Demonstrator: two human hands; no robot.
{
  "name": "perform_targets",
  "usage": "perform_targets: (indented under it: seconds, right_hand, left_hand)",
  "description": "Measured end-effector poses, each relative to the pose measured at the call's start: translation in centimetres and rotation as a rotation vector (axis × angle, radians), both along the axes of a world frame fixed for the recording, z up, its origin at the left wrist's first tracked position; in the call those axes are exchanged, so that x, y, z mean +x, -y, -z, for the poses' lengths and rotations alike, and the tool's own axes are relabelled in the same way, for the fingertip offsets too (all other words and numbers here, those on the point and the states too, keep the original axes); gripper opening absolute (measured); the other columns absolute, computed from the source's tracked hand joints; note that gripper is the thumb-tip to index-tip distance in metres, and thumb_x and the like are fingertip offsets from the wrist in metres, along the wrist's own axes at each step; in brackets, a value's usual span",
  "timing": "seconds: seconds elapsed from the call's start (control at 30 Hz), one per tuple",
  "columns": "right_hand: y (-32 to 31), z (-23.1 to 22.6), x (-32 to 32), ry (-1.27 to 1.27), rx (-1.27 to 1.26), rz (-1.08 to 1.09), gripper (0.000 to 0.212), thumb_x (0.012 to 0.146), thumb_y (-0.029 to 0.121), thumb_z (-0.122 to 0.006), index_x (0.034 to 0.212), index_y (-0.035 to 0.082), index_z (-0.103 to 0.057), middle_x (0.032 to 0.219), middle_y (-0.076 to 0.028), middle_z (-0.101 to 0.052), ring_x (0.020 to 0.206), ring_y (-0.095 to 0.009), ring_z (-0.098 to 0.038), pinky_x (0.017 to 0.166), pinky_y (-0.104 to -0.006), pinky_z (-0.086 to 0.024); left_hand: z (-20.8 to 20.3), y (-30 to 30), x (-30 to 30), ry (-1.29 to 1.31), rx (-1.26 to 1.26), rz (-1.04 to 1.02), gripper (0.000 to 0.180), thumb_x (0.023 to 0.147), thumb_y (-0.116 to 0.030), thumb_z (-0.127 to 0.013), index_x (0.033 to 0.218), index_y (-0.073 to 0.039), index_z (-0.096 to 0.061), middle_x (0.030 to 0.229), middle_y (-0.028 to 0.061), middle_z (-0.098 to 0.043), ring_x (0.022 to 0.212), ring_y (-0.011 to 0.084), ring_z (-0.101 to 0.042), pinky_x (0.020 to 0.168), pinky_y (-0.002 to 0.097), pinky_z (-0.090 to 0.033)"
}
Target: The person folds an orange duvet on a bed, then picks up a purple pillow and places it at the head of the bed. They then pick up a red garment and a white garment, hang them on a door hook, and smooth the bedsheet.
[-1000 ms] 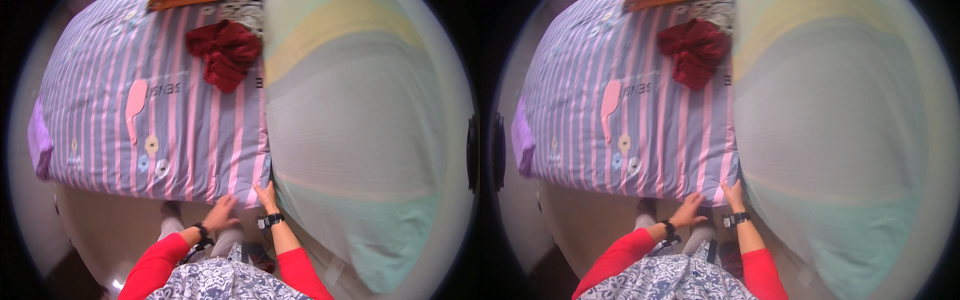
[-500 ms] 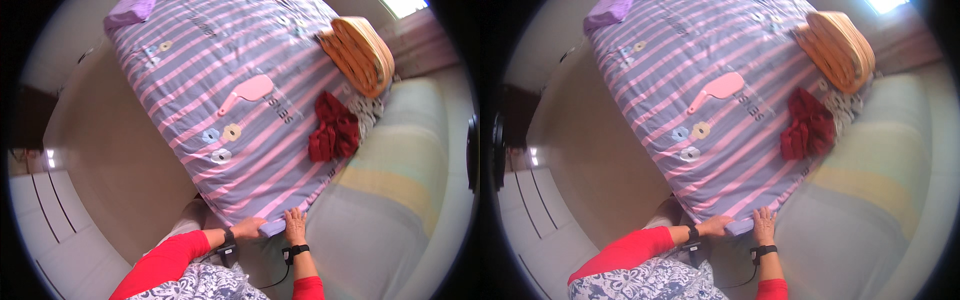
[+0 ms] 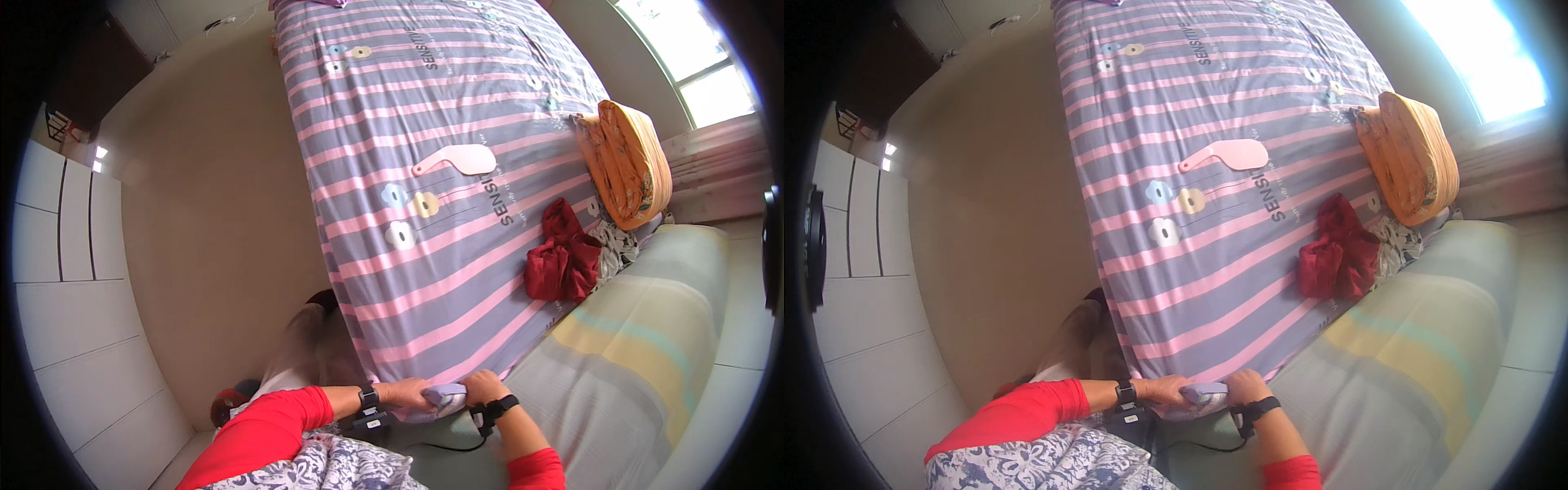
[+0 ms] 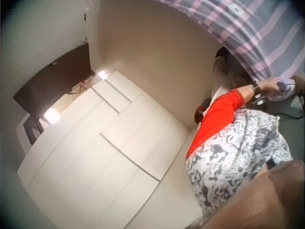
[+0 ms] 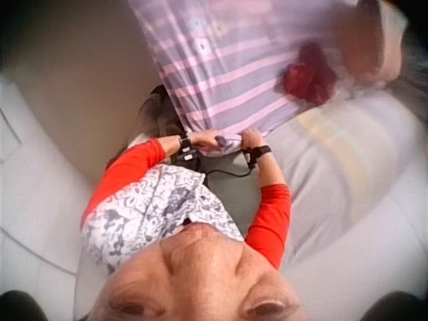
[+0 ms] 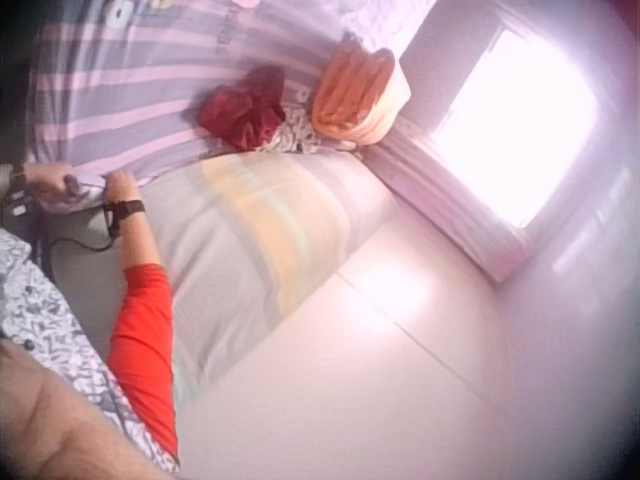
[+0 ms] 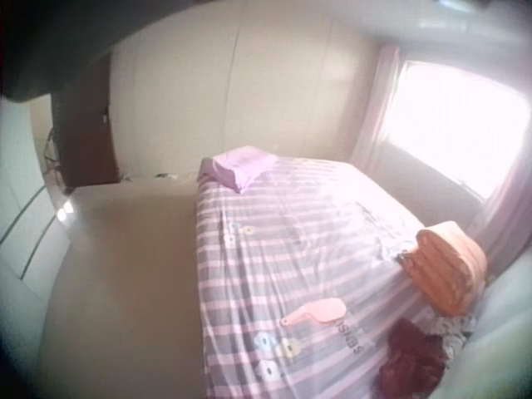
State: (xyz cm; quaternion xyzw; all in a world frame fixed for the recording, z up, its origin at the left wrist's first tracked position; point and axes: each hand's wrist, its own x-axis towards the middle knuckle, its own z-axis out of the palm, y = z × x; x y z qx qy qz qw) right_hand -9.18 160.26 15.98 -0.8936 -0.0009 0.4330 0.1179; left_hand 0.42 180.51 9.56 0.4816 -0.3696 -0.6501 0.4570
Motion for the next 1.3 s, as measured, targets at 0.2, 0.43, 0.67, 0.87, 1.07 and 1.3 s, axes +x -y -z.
perform_targets:
  seconds: [0.2,0.43,0.67,0.87,1.07,1.3]
  right_hand:
    - [0.4,2.4,-0.4,0.073,0.154,-0.059,0.022,0.059,0.015,-0.063,0.08,0.012,-0.07,0.077,-0.012,-0.066,0.076,-0.029,-0.064,0.067,-0.0389,-0.051]
    - [-4.5,14.0,-0.7,-0.115,-0.316,-0.181,0.024,0.086,0.022,-0.045,0.096,0.012,-0.064,0.097,-0.011,-0.064,0.088,-0.029,-0.062,0.071,-0.0505,-0.052]
    - [-2.2,12.1,-2.6,0.135,0.023,-0.197,0.014,0.077,0.019,-0.051,0.086,0.011,-0.059,0.081,-0.004,-0.06,0.075,-0.019,-0.059,0.05,-0.0343,-0.046]
    - [0.9,2.5,0.4,0.332,-0.047,-0.032,0.031,0.07,0.015,-0.057,0.1,0.007,-0.054,0.08,-0.006,-0.051,0.076,-0.022,-0.053,0.061,-0.0335,-0.046]
    - [1.9,0.5,1.6,0.163,-0.371,1.024,0.08,0.063,0.021,-0.07,0.127,-0.007,-0.031,0.132,-0.029,-0.033,0.126,-0.04,-0.031,0.096,-0.0407,-0.04]
    - [1.1,6.6,-2.2,0.623,0.697,2.189,0.055,0.076,0.007,-0.063,0.124,-0.005,-0.04,0.113,-0.016,-0.056,0.1,-0.025,-0.056,0.089,-0.0348,-0.044]
  left_hand:
    - [3.9,-1.4,-1.2,-0.122,-0.029,-0.042,0.035,0.071,-0.033,-0.07,0.091,-0.005,-0.065,0.074,0.0064,-0.064,0.068,0.0142,-0.057,0.066,0.0321,-0.045]
    - [8.8,-0.7,-4.5,0.838,-0.08,0.137,0.019,0.073,-0.011,-0.055,0.091,-0.009,-0.058,0.083,0.0095,-0.057,0.077,0.0272,-0.058,0.067,0.0389,-0.049]
    - [4.8,-1.3,-3.5,0.883,-0.165,0.091,0.072,0.061,-0.019,-0.068,0.124,0.0,-0.04,0.091,0.0109,-0.051,0.087,0.0277,-0.052,0.072,0.0363,-0.044]
    - [-0.7,0.5,-0.1,0.699,-0.268,-0.1,0.081,0.056,-0.004,-0.062,0.132,0.001,-0.035,0.084,0.0123,-0.047,0.079,0.0296,-0.05,0.068,0.0374,-0.044]
    - [-3.2,1.5,3.7,0.596,-0.503,0.013,0.059,0.057,-0.001,-0.061,0.115,-0.002,-0.051,0.077,0.0092,-0.049,0.071,0.0276,-0.053,0.062,0.0353,-0.046]
    - [-2.4,1.4,2.5,0.745,-0.78,0.147,0.031,0.067,-0.009,-0.056,0.097,-0.004,-0.054,0.074,0.0051,-0.051,0.066,0.0199,-0.054,0.055,0.0304,-0.045]
